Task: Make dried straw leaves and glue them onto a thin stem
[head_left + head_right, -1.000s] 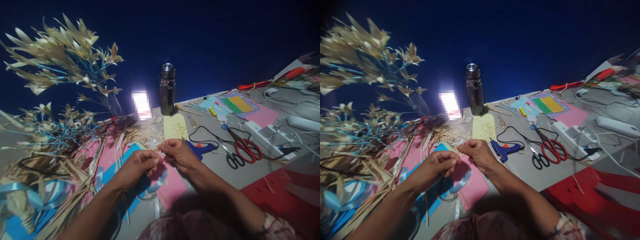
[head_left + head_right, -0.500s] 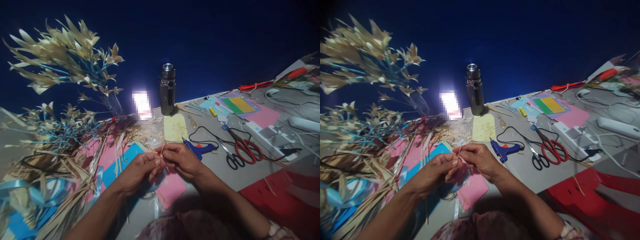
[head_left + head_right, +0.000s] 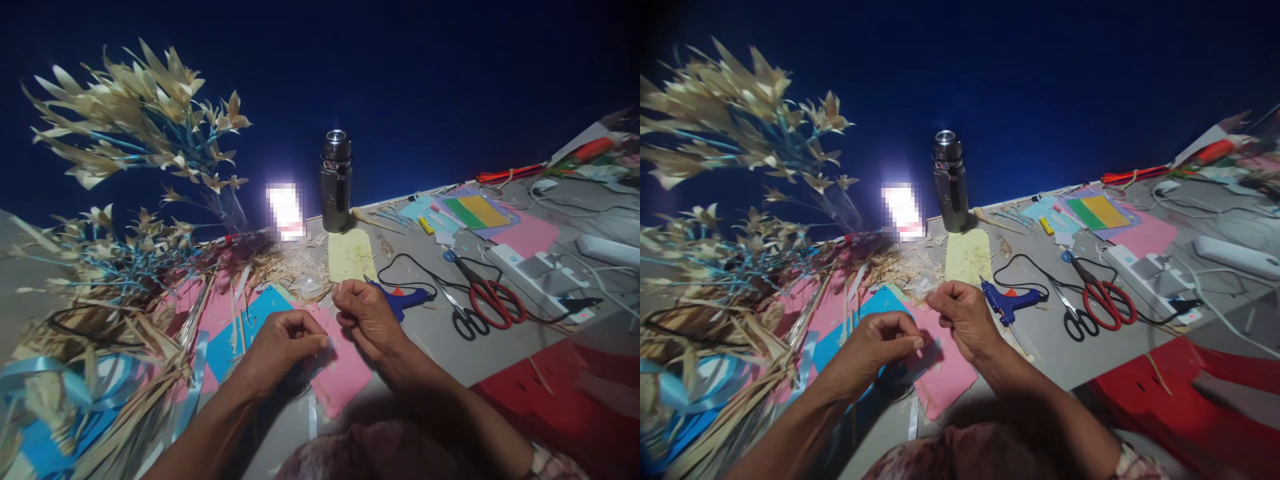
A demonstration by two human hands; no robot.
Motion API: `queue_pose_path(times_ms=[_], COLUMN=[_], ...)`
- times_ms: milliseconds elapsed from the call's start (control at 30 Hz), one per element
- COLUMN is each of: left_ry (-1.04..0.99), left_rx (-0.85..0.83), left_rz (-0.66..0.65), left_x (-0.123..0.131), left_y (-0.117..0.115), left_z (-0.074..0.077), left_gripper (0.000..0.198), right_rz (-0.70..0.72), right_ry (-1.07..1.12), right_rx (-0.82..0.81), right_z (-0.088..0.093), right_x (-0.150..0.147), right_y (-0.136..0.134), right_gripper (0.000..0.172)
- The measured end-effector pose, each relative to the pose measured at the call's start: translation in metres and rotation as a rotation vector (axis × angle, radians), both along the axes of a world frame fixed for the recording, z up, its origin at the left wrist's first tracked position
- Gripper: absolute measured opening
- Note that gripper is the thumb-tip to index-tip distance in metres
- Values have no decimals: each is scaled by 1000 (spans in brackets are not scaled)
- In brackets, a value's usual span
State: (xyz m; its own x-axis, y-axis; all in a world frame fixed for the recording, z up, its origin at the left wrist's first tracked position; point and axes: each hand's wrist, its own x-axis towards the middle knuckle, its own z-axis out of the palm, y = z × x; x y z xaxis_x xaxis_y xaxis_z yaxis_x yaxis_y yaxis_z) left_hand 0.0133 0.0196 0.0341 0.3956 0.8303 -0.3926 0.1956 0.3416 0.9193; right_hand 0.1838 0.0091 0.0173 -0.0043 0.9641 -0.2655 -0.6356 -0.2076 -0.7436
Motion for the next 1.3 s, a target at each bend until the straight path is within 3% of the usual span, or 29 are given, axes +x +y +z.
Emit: queue_pose_path(times_ms=[67, 167, 267, 433, 600, 767, 1133, 1300], left_ry=[23, -7, -146, -428, -600, -585, -521, -416], left_rx=[39, 56, -81, -332, -270, -252, -218, -43], left_rz=[79, 301, 429, 392, 531, 592, 575, 622], left_x=[-6, -15, -9, 23, 24, 17, 13, 7], left_y=[-4, -15, -34, -51, -41, -39, -43, -43], left_z=[1, -1, -8, -17, -17, -14, -15, -20], left_gripper=[21, 27, 36, 43, 32, 33, 21, 17], right_rz=[-54, -120, -148, -134, -58, -82, 54, 86], right_ry=[30, 76, 101, -11, -319, -414, -268, -312], right_rx=[10, 8, 13, 108, 308, 303, 263, 180], right_z=[1, 2, -2, -19, -22, -15, -14, -17], right_x=[3, 7, 3, -14, -11, -6, -11, -16], right_y=[1, 2, 2, -7, -22, -26, -28, -29], right_gripper=[41, 41, 41, 29, 14, 10, 11, 21])
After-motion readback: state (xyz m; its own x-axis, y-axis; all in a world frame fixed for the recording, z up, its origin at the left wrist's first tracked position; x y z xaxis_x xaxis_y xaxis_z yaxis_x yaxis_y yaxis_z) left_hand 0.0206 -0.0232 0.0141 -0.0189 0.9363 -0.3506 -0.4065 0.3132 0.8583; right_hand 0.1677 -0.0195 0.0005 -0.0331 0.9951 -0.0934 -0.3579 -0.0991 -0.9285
